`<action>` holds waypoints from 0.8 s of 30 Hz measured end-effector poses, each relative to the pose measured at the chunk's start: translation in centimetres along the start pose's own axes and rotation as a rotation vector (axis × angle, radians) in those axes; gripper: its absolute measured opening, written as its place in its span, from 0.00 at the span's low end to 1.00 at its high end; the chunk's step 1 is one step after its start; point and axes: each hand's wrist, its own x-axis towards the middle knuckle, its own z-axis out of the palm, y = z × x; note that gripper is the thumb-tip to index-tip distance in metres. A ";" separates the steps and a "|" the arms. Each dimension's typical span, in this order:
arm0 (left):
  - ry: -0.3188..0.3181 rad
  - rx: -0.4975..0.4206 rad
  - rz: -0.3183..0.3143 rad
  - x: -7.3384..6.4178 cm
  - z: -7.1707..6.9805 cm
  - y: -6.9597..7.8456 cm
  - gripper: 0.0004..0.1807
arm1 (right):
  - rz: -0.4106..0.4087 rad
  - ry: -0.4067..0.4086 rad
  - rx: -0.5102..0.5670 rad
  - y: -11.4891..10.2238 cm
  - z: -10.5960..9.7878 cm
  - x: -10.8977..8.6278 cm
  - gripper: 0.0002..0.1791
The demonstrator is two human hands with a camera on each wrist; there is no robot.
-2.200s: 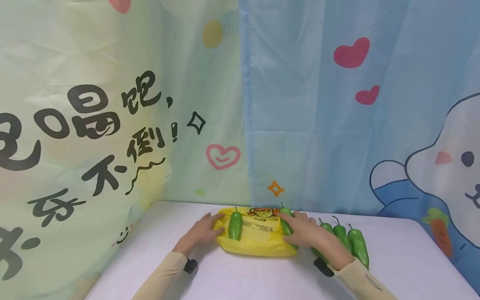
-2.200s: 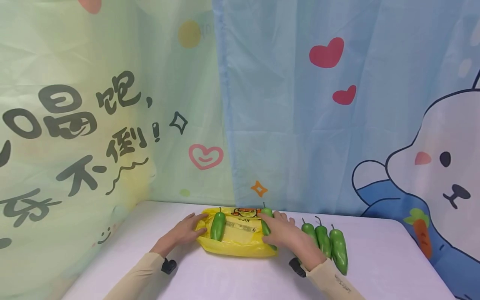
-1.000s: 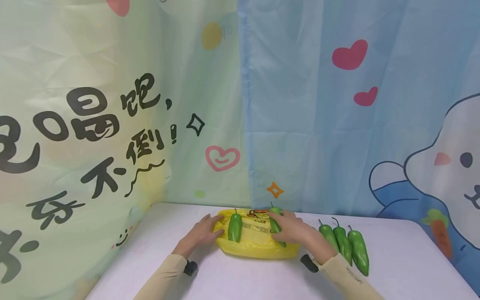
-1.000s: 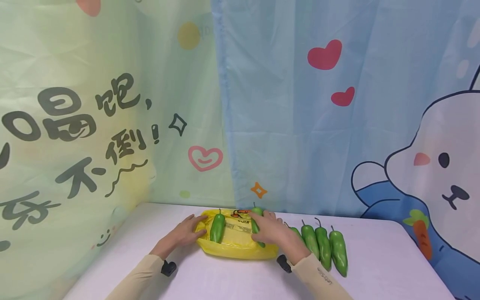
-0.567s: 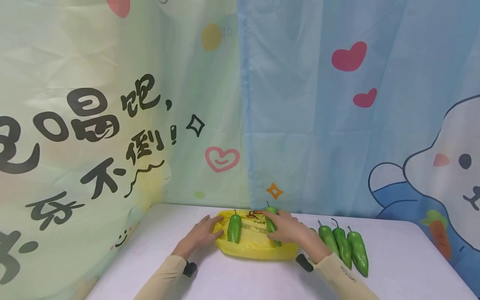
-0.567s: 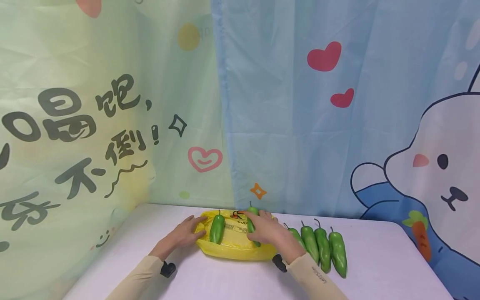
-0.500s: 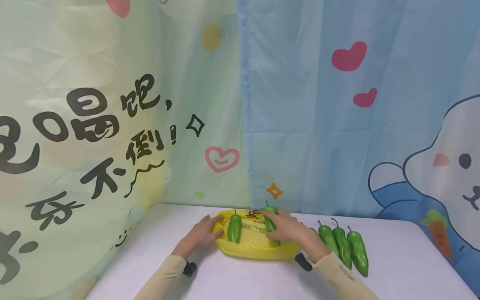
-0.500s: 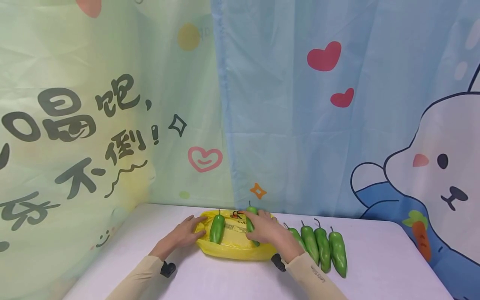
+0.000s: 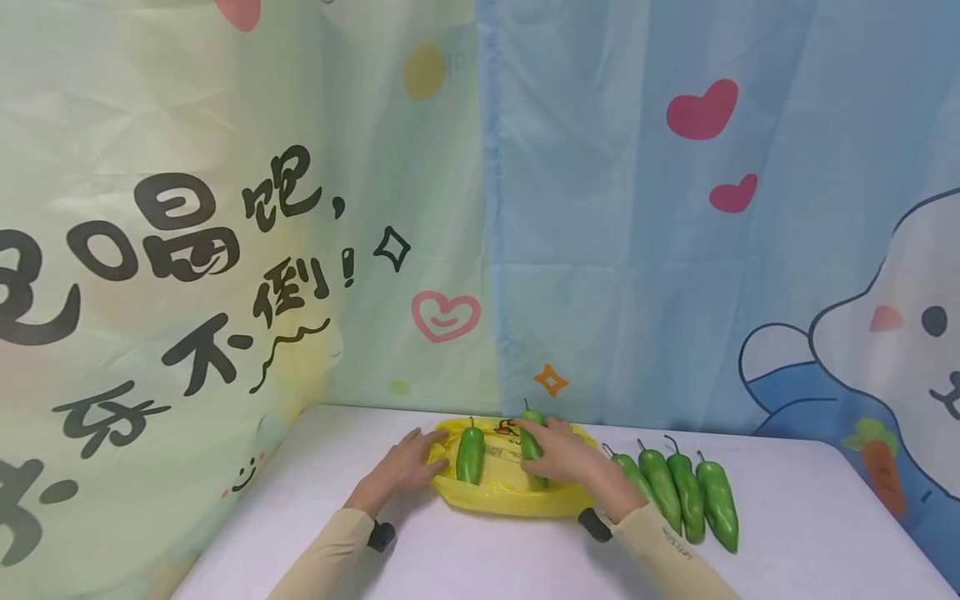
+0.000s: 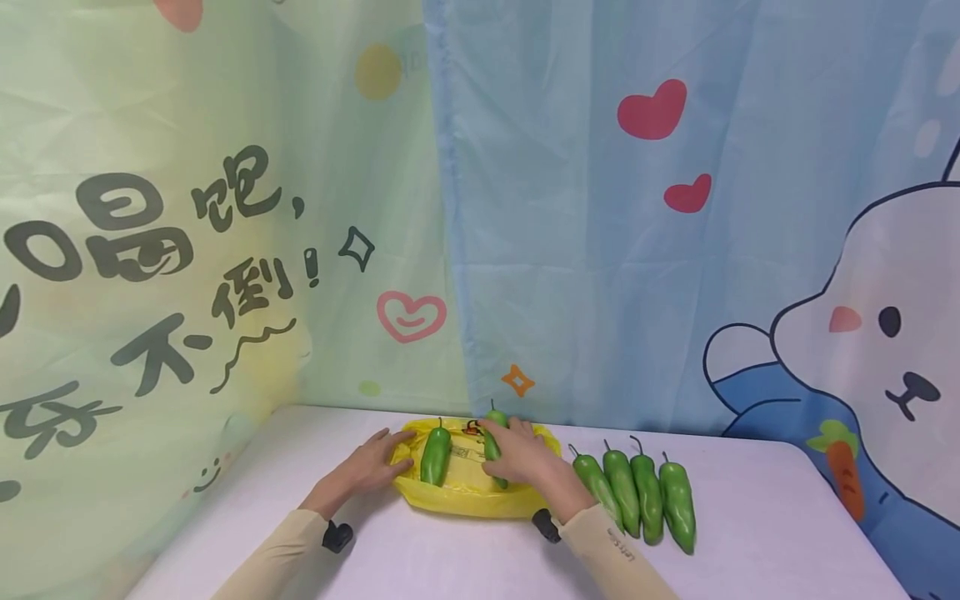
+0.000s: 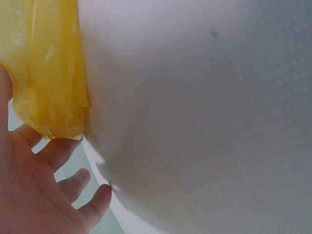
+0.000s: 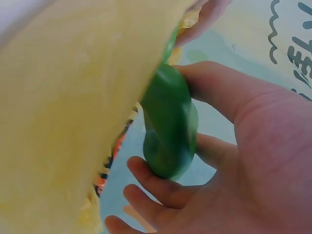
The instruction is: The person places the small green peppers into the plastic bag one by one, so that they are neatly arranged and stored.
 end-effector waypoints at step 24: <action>-0.001 -0.002 0.001 0.1 0.0 0.0 0.31 | -0.001 0.044 0.109 -1.0 3.7 2.0 0.39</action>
